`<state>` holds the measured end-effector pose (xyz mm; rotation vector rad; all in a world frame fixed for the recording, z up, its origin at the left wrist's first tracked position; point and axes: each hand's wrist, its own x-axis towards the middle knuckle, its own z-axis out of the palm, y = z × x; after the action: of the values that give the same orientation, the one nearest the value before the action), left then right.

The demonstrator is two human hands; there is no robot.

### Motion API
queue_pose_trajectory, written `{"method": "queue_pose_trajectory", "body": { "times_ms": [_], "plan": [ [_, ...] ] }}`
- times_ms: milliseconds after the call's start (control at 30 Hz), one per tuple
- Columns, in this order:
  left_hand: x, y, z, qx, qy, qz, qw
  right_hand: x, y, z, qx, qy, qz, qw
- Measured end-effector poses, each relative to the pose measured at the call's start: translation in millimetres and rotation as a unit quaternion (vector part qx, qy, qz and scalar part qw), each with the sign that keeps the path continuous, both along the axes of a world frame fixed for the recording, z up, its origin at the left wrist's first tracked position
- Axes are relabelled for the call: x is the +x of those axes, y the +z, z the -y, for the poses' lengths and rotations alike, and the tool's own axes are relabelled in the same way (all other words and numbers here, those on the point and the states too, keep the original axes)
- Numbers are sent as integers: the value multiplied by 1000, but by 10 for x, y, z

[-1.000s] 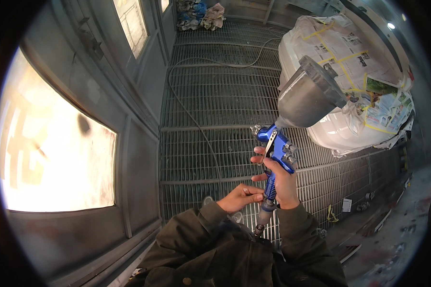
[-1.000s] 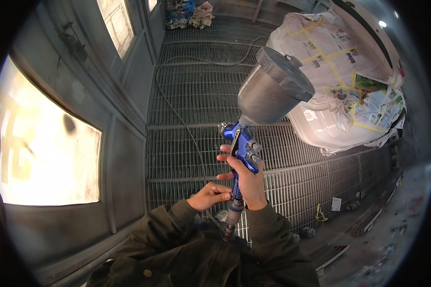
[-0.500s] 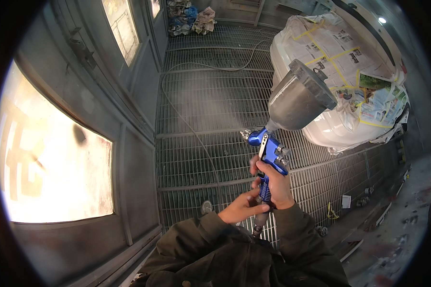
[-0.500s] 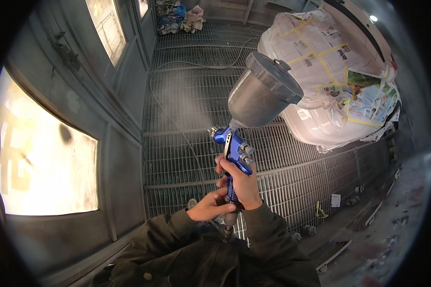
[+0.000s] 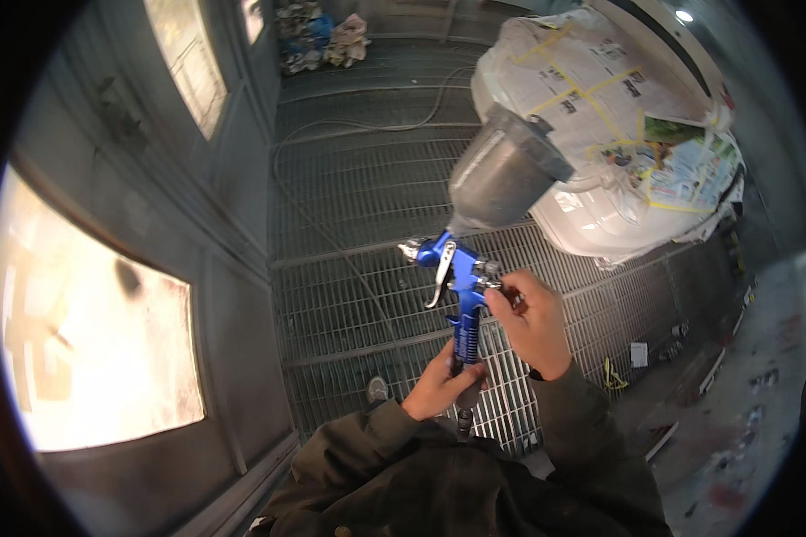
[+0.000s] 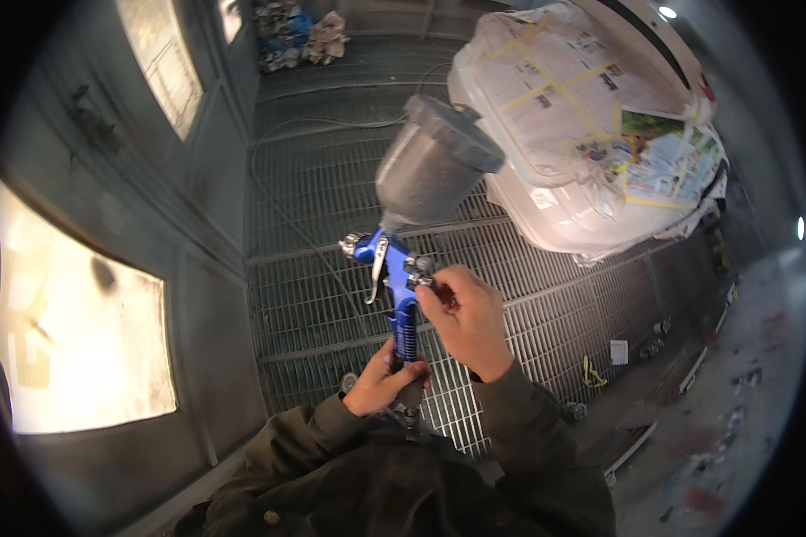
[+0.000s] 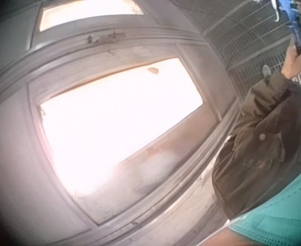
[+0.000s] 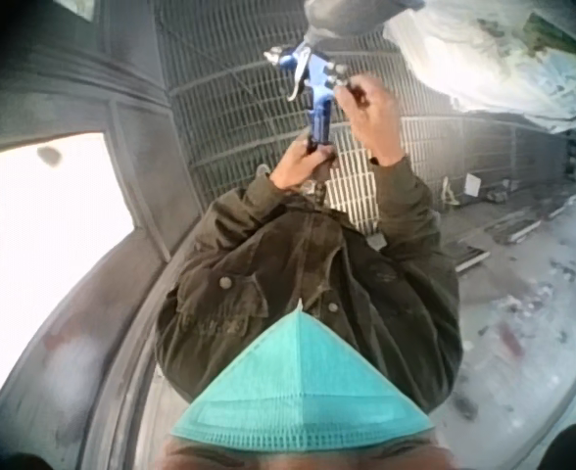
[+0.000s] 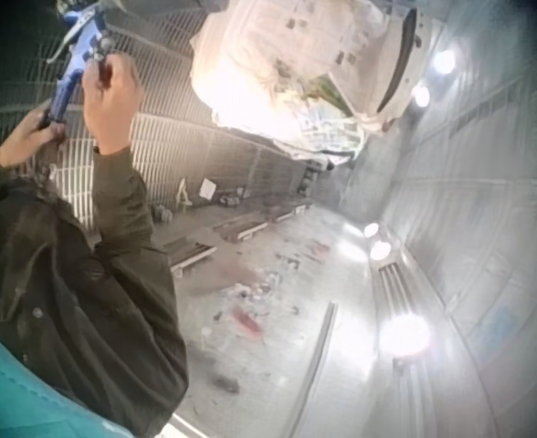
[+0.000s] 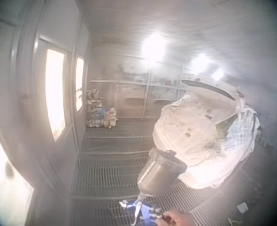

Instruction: The person applies masking tape and newspaper to a white car door, then mixes paint in a spray gun cup and sprays the door surface inside a paint booth.

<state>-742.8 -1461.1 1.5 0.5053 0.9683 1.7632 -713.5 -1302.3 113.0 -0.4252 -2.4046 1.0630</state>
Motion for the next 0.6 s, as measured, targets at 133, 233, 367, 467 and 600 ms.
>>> {"method": "queue_pose_trajectory", "body": {
  "times_ms": [133,233,367,467,600],
  "plan": [
    [-3,46,-81,-17,-13,-21,1000,4,-28,-139,118,13,-20,993],
    [59,-35,-136,-4,-26,-6,1000,37,-110,-220,144,-12,-26,989],
    [-29,-74,-79,-19,19,-28,999,-36,-48,-182,158,14,8,987],
    [19,52,-126,-23,24,-2,999,50,39,-173,111,-8,-13,994],
    [58,57,-128,-16,26,-28,999,52,-7,-207,187,19,-78,979]
  ]
}}
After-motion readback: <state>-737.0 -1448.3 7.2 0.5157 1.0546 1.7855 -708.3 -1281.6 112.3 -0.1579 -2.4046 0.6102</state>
